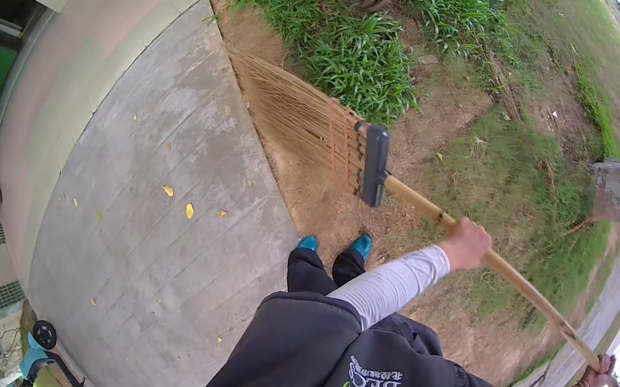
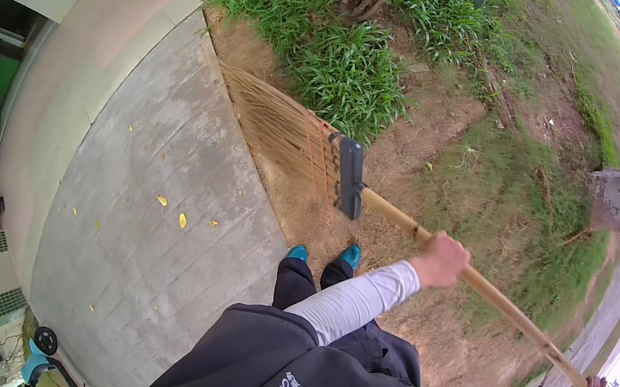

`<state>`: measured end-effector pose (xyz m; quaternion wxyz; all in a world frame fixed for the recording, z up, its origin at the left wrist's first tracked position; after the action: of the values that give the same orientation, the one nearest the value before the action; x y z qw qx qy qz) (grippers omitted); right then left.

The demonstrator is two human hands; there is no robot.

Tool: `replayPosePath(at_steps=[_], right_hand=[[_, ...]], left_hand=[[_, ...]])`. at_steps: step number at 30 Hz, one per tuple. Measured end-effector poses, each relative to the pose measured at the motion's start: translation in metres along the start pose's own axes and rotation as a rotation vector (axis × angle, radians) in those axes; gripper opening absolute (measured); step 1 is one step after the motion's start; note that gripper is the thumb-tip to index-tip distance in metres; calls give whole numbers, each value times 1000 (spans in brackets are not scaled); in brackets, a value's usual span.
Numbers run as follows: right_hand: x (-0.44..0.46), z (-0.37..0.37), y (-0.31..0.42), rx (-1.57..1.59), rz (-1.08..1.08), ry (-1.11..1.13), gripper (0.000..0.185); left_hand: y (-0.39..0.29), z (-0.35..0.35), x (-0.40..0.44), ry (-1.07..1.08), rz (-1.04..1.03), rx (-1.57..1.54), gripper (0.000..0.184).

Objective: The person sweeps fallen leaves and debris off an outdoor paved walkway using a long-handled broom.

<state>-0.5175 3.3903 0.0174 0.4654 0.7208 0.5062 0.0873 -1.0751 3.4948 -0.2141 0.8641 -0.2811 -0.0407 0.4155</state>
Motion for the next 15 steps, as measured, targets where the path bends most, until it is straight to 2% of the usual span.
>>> replayPosePath(at_steps=[1, 2, 3, 4, 5, 6, 7, 9, 10, 11, 12, 13, 15], right_hand=[[0, -32, -35, -76, 43, 408, 19], [-32, -98, -92, -130, 168, 174, 25], [-42, -131, -116, -150, 182, 262, 22], [-53, -161, -130, -224, 240, 169, 20], [-41, -156, -121, -222, 200, 235, 20], [-35, -153, -117, -222, 162, 291, 19], [-33, -148, -105, -301, 232, 135, 18], [17, -64, -8, -217, 163, 346, 19], [16, -64, 9, -178, 121, 448, 20], [18, -56, 27, -264, 296, 152, 22], [-7, -88, 17, -347, 466, -152, 23], [-7, -91, 30, -347, 469, -152, 23], [3, -98, 58, -449, 505, -202, 40]], left_hand=[[24, -13, 0, -117, 62, -67, 19], [45, -30, -4, -235, 121, -132, 19], [52, -53, -12, -234, 120, -127, 19], [55, -75, -21, -318, 167, -194, 17], [55, -86, -30, -395, 209, -262, 15], [44, -76, -42, -386, 198, -257, 15], [27, -66, -51, -321, 222, -302, 12], [-15, -38, -59, -240, 208, -344, 10], [-32, -24, -57, -230, 165, -325, 10], [-48, -10, -56, -191, 119, -301, 10], [-61, 1, -54, -152, 69, -280, 11], [-71, 13, -52, -152, 67, -281, 11], [-86, 33, -49, -174, -30, -210, 10]])
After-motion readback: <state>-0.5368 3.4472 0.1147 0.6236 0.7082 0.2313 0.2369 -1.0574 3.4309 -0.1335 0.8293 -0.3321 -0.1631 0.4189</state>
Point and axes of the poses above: each hand's wrist, its own x-axis towards the middle knuckle, its own z-axis out of the back of the hand, y = z × x, the point moved 2 cm from there along x, towards the middle knuckle, and after that the axes turned 2 degrees about -z, right-handed, at the moved point
